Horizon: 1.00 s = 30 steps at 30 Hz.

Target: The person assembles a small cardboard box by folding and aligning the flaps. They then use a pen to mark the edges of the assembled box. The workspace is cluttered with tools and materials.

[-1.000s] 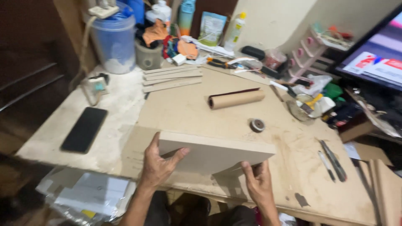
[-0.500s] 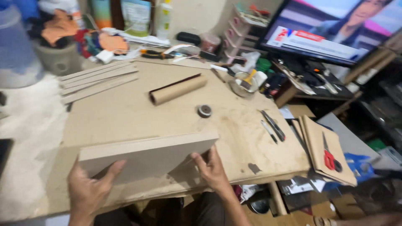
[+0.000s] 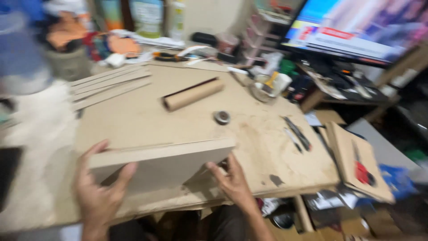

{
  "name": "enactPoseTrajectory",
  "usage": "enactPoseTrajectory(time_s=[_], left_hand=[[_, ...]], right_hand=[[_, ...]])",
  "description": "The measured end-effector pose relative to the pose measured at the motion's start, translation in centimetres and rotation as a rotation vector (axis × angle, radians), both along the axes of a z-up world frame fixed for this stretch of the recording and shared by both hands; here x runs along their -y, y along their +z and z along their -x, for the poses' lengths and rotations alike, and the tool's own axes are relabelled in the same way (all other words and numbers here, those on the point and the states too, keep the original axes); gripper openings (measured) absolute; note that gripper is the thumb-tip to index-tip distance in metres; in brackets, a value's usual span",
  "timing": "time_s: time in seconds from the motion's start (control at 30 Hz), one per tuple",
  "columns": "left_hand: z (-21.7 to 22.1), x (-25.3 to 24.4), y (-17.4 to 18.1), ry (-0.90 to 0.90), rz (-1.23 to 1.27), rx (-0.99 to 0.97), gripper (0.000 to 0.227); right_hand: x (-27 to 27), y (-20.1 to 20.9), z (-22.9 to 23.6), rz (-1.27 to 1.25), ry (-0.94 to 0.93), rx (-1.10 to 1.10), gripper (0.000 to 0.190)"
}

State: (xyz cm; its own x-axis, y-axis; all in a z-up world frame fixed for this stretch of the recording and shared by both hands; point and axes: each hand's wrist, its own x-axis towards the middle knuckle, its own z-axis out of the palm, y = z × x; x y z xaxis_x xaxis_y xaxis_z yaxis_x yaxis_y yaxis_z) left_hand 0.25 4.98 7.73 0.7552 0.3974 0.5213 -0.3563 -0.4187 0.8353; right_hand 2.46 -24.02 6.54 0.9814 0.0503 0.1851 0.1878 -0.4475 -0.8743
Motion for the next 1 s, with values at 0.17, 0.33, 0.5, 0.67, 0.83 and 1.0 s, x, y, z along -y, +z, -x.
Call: enactPoseTrajectory(time_s=[0.17, 0.33, 0.5, 0.67, 0.83, 1.0], left_hand=[[0.1, 0.6, 0.6, 0.003, 0.076, -0.032, 0.051], [-0.1, 1.4, 1.4, -0.064, 0.168, -0.030, 0.053], [0.1, 2.2, 3.0, 0.128, 0.242, -0.045, 0.033], [-1.7, 2.5, 0.7, 0.178, 0.284, -0.094, 0.029], [-1.3, 2.7, 3.0, 0.217, 0.311, -0.097, 0.018], [-1.6, 2.4, 2.1, 0.118, 0.352, -0.123, 0.022]], right_hand=[[1.1, -2.7, -1.0, -0.009, -0.045, 0.057, 0.019], [0.7, -1.6, -0.8, -0.017, -0.107, -0.042, 0.033], [0.0, -0.4, -0.4, -0.019, -0.116, -0.126, 0.032], [-0.3, -0.2, -0.3, -0.106, -0.098, -0.087, 0.043], [-0.8, 0.7, 0.0, -0.085, -0.136, -0.155, 0.048], [-0.5, 0.1, 0.1, -0.095, -0.117, -0.117, 0.043]])
